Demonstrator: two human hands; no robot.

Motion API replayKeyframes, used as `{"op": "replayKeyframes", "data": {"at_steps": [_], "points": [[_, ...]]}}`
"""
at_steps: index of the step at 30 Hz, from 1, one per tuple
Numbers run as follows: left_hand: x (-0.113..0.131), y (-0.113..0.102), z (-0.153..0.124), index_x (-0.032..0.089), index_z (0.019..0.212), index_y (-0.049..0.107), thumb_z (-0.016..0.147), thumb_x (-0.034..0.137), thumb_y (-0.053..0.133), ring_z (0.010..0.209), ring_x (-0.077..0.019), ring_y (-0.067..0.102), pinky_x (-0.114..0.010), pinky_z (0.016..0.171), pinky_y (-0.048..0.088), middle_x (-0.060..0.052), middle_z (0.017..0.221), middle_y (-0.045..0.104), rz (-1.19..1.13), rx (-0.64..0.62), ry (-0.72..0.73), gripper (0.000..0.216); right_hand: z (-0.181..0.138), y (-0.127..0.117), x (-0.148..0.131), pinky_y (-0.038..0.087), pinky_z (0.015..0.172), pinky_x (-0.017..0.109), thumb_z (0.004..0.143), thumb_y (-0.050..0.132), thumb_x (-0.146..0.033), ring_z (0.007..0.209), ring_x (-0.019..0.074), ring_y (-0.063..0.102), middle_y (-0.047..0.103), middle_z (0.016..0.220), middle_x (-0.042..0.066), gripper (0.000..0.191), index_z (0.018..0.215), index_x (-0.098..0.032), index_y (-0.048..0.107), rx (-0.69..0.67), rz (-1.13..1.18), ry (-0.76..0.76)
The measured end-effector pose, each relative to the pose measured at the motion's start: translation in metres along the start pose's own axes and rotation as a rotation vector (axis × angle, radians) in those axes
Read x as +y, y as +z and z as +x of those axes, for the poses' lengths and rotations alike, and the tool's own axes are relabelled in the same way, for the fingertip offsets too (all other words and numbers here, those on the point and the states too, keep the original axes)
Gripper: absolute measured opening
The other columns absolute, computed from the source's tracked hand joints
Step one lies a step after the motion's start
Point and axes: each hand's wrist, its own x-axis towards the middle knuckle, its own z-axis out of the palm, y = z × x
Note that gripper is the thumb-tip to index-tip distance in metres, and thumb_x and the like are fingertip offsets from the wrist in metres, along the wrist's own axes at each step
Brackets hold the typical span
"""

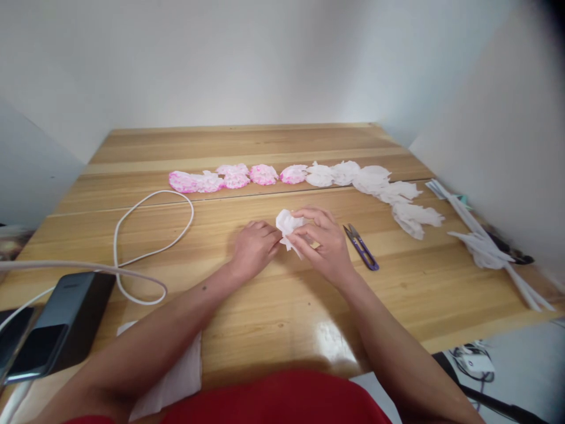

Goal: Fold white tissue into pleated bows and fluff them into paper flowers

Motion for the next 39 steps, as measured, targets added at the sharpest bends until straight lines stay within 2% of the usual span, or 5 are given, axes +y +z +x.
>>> {"op": "replayKeyframes", "data": {"at_steps": [8,18,23,32,39], "points": [[0.004,-0.001,0.002,0.018,0.083,0.070,0.091,0.021,0.049,0.084,-0.0201,0.061,-0.035,0.078,0.042,-0.007,0.084,0.071,-0.197,-0.037,0.012,0.023,-0.003,0.003,0.009,0.048,0.088,0.042,0.085,0.062,-0.027,0.096,0.0219,0.063,0.068,0.098,0.006,0.014,0.072,-0.022,0.064,0.107,0.057,0.217],[-0.007,0.017,0.000,0.015,0.078,0.070,0.086,0.031,0.051,0.079,-0.0183,0.066,-0.026,0.074,0.049,-0.005,0.081,0.073,-0.971,0.093,-0.596,0.026,-0.003,-0.005,0.005,0.045,0.095,0.042,0.093,0.050,-0.029,0.107,0.0219,0.061,0.068,0.110,0.006,0.017,0.097,-0.025,0.067,0.212,0.092,0.230],[-0.006,0.016,0.002,0.016,0.080,0.072,0.085,0.029,0.051,0.084,-0.0190,0.067,-0.027,0.078,0.049,-0.005,0.083,0.074,-1.006,0.079,-0.566,0.025,-0.002,-0.006,0.002,0.046,0.093,0.044,0.089,0.055,-0.026,0.104,0.0232,0.061,0.068,0.109,0.006,0.013,0.091,-0.025,0.068,0.156,0.035,0.150],[-0.007,0.017,0.000,0.016,0.073,0.069,0.086,0.031,0.052,0.074,-0.0191,0.064,-0.028,0.071,0.046,-0.005,0.076,0.071,-0.707,0.069,-0.517,0.026,0.001,-0.004,0.003,0.046,0.093,0.045,0.081,0.066,-0.022,0.107,0.0256,0.058,0.067,0.111,0.010,0.005,0.084,-0.022,0.069,0.070,-0.077,0.001],[-0.008,0.017,0.002,0.014,0.085,0.071,0.085,0.031,0.051,0.081,-0.0196,0.066,-0.026,0.074,0.047,-0.005,0.087,0.073,-0.895,0.113,-0.561,0.026,-0.002,-0.002,0.010,0.044,0.097,0.046,0.083,0.062,-0.022,0.112,0.0257,0.057,0.065,0.118,0.009,0.008,0.087,-0.022,0.069,-0.015,-0.126,0.045]]}}
